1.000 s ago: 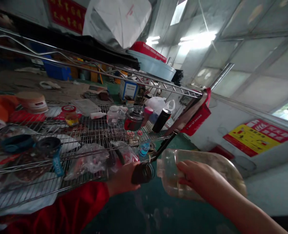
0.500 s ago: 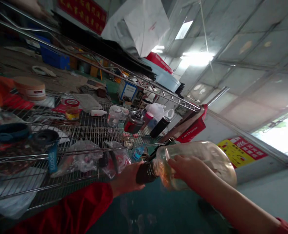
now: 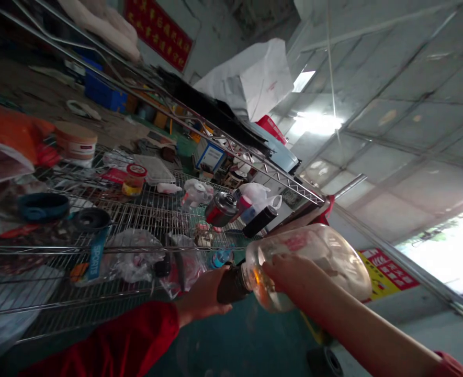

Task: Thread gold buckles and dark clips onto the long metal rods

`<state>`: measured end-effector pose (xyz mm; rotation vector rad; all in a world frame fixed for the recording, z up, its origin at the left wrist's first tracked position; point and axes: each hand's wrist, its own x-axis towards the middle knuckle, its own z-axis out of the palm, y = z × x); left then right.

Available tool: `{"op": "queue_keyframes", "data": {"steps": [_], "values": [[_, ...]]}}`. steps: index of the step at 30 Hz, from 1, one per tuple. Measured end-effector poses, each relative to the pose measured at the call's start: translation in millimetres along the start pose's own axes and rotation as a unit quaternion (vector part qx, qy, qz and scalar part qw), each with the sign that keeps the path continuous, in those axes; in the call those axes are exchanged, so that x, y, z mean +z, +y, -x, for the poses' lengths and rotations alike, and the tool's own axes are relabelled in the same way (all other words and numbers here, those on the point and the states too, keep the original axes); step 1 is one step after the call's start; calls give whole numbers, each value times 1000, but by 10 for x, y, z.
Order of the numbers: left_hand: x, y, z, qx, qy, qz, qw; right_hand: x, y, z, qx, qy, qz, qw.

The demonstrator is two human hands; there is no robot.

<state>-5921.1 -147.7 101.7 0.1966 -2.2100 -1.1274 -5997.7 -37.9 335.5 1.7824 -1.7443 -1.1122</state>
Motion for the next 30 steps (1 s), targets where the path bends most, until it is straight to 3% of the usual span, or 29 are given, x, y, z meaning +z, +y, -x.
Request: {"op": "queue_keyframes", "data": {"steps": [12, 24, 30], "values": [[-221, -21, 131, 3, 16, 29, 999, -593, -222, -274, 3, -87, -2, 996], [-3, -89, 158, -8, 11, 33, 999, -401, -243, -335, -50, -98, 55, 992], [106, -59, 51, -10, -3, 33, 999, -413, -215, -332, -50, -108, 66, 991]]}}
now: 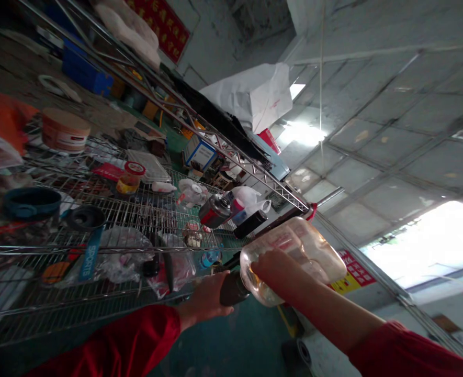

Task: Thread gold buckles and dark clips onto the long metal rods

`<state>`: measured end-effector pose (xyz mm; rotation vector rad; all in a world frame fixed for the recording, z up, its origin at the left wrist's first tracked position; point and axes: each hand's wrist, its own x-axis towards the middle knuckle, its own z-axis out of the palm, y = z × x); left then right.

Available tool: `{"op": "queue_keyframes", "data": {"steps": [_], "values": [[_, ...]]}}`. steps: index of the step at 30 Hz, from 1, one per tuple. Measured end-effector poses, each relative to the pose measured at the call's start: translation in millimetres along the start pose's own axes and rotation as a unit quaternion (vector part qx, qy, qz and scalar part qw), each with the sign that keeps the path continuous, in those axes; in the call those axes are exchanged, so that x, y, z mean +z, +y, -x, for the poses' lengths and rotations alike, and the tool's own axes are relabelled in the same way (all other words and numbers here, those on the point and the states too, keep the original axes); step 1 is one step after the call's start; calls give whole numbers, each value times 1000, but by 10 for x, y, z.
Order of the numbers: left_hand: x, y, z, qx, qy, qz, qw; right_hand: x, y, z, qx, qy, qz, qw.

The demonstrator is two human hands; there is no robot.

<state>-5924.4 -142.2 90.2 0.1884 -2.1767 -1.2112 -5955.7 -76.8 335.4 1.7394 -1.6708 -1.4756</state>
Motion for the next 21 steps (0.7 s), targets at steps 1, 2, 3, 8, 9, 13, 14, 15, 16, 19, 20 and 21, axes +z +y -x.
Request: {"op": "queue_keyframes", "data": {"steps": [1, 2, 3, 8, 9, 13, 14, 15, 16, 19, 20, 21], "values": [[27, 2, -28, 4, -1, 3, 1000, -9, 7, 4, 2, -3, 0, 1000], [57, 3, -57, 7, -1, 5, 1000, -17, 15, 7, 3, -9, 0, 1000], [89, 2, -86, 10, -1, 7, 1000, -22, 25, 7, 3, -17, -2, 1000], [266, -19, -221, 14, -1, 18, 1000, 33, 89, -33, 3, -54, -13, 998], [302, -24, -245, 17, -1, 22, 1000, 57, 102, -48, 4, -59, -15, 998], [457, -47, -333, 25, -7, 35, 999, 152, 142, -113, 11, -84, -17, 996], [500, -54, -353, 25, -9, 38, 999, 170, 146, -128, 12, -90, -18, 996], [544, -61, -371, 24, -11, 41, 999, 183, 148, -142, 12, -97, -18, 995], [587, -68, -387, 23, -13, 44, 999, 194, 149, -155, 11, -105, -19, 994], [701, -85, -426, 18, -19, 53, 998, 216, 144, -190, 11, -127, -20, 992], [730, -89, -437, 15, -20, 56, 998, 223, 144, -201, 12, -133, -19, 991], [754, -91, -449, 12, -21, 59, 998, 231, 145, -212, 14, -136, -19, 990]]}}
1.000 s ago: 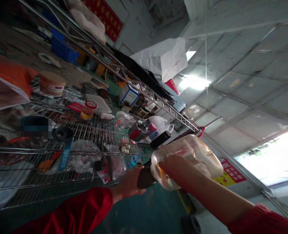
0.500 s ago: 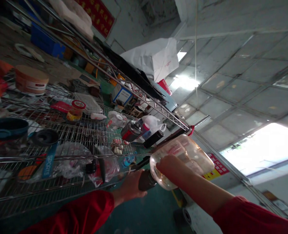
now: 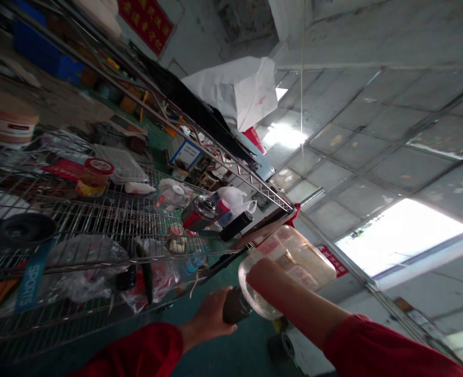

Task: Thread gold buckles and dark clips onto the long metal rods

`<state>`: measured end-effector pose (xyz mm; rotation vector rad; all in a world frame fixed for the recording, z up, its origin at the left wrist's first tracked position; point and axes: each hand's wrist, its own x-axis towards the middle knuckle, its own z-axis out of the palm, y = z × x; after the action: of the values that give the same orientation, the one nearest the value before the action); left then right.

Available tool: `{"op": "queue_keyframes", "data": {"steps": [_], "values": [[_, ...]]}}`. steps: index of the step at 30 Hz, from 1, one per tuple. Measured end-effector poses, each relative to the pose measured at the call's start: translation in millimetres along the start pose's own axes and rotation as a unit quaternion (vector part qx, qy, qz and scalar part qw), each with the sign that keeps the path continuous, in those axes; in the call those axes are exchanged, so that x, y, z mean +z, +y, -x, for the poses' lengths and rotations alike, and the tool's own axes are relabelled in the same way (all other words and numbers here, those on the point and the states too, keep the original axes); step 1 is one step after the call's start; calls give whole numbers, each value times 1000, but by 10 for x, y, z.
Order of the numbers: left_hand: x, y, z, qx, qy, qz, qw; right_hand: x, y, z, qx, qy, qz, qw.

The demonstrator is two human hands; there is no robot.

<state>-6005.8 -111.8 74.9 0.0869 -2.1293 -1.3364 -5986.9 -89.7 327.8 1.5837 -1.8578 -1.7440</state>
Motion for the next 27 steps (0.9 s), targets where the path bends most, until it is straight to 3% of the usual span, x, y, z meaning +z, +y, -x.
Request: {"op": "queue_keyframes", "data": {"steps": [16, 27], "values": [[160, -122, -231, 4, 27, 5, 1000, 53, 105, -89, 28, 1, -11, 1000], [-47, 1, -423, 36, 67, -15, 997, -5, 251, 127, 89, 25, -29, 995]]}}
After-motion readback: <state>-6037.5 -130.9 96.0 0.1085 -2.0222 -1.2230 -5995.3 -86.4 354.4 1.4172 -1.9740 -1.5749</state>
